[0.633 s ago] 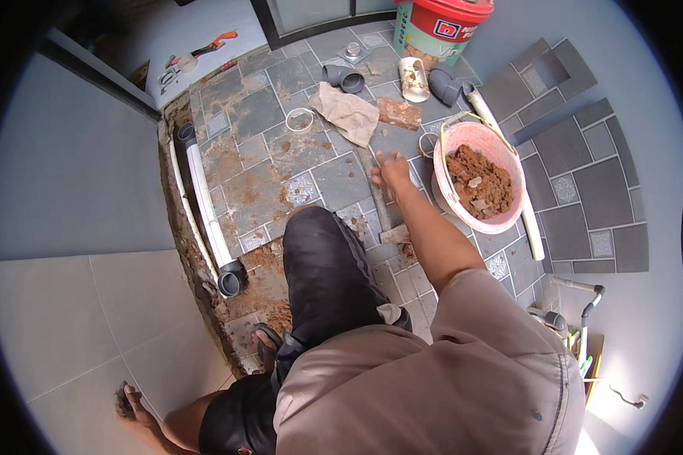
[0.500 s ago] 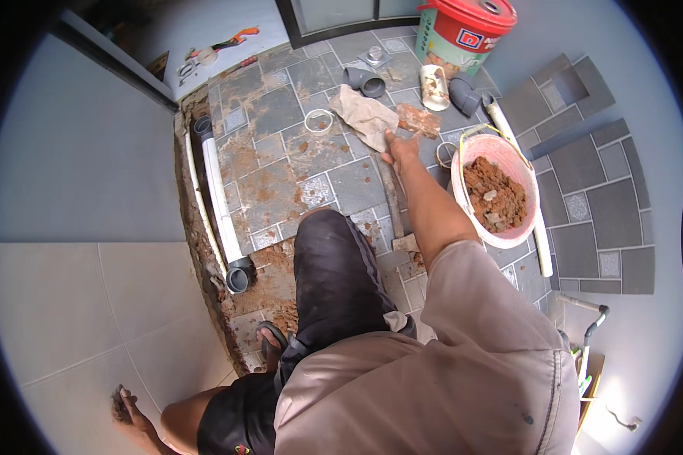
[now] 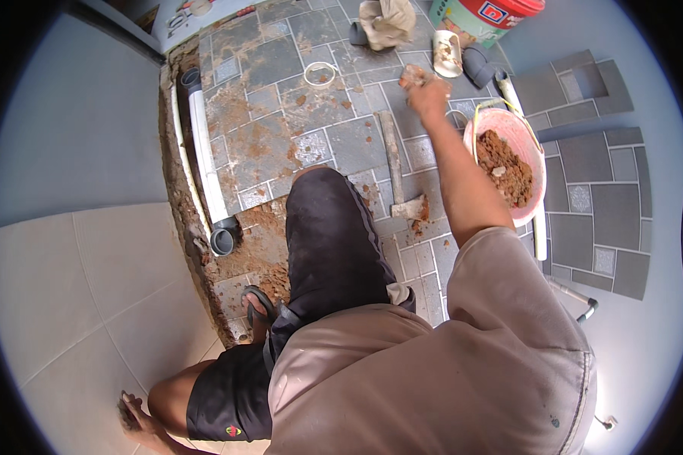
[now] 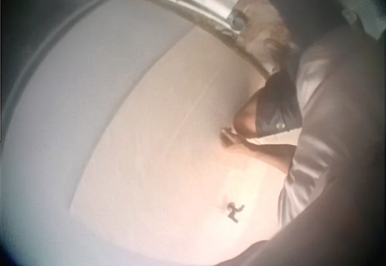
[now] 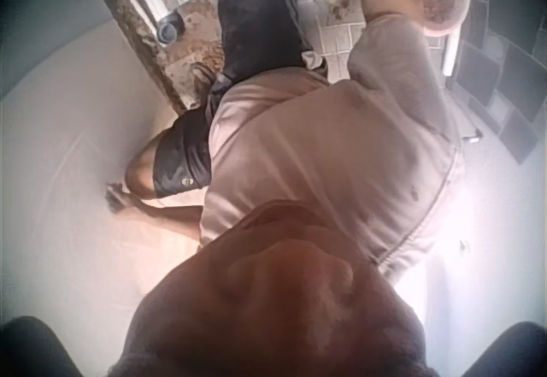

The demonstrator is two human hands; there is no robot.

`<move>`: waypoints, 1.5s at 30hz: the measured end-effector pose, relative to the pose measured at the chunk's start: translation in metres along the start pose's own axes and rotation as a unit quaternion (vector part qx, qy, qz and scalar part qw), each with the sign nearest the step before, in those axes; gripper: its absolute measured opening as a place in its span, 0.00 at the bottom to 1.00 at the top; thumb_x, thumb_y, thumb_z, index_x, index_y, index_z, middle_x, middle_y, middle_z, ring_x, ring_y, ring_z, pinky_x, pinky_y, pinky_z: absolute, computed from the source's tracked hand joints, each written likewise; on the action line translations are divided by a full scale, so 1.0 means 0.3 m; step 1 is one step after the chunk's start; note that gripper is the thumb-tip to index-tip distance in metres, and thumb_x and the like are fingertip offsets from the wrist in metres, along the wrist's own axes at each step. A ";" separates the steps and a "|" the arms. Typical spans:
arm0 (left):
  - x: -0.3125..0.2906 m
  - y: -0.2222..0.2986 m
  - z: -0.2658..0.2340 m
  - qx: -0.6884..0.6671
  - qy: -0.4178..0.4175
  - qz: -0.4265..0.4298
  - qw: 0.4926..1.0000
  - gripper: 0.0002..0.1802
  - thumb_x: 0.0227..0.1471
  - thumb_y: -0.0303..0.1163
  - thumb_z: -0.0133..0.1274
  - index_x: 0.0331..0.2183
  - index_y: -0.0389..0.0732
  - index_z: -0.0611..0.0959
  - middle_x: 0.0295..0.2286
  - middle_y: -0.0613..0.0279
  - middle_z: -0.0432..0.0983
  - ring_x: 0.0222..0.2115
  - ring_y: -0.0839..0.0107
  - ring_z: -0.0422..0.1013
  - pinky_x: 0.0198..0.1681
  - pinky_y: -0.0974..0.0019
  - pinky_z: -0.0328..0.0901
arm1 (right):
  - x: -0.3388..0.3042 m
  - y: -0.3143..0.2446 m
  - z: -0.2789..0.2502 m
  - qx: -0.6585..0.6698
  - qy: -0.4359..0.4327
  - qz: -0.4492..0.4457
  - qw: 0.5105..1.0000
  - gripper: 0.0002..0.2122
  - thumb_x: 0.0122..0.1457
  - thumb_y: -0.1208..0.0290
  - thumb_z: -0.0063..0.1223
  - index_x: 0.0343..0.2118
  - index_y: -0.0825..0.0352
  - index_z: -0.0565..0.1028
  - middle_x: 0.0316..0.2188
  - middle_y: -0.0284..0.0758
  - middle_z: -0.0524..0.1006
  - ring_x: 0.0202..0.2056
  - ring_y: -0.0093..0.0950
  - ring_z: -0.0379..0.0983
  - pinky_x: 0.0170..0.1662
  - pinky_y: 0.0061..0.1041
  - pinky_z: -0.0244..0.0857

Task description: The person kneels on the floor and uses a trowel to spread mortar around a white PVC pipe. They then place a grey tile into the prepared area, pressing it down to secure it. The person uses a measuring tape to check the alignment of the tile.

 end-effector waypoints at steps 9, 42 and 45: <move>0.174 0.106 0.140 -0.030 -0.042 0.055 0.997 0.23 0.66 0.45 0.56 0.48 0.33 0.86 0.35 0.55 0.83 0.36 0.67 0.78 0.43 0.64 0.71 | -0.739 0.348 0.268 -0.351 -0.232 0.108 0.901 0.28 0.69 0.54 0.50 0.65 0.66 0.62 0.58 0.47 0.72 0.61 0.46 0.71 0.64 0.55 0.54; 0.231 -0.008 -0.015 -0.047 0.101 0.094 0.989 0.16 0.66 0.36 0.59 0.46 0.33 0.87 0.37 0.58 0.84 0.37 0.71 0.79 0.43 0.66 0.76 | -1.093 0.296 0.124 -0.257 -0.086 -0.181 0.945 0.39 0.63 0.61 0.58 0.70 0.77 0.52 0.66 0.60 0.56 0.67 0.60 0.53 0.70 0.52 0.49; 0.232 0.011 -0.005 -0.035 0.088 0.127 0.987 0.15 0.66 0.35 0.58 0.45 0.32 0.87 0.37 0.57 0.84 0.37 0.71 0.79 0.41 0.66 0.76 | -1.237 0.363 0.131 -0.282 -0.096 -0.154 0.942 0.42 0.63 0.56 0.58 0.71 0.76 0.49 0.70 0.63 0.49 0.71 0.62 0.45 0.72 0.53 0.45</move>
Point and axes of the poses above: each hand's wrist, its own x-axis towards the middle knuckle, its own z-axis out of the palm, y = z × x, the point moved 10 cm from there along x, towards the middle knuckle
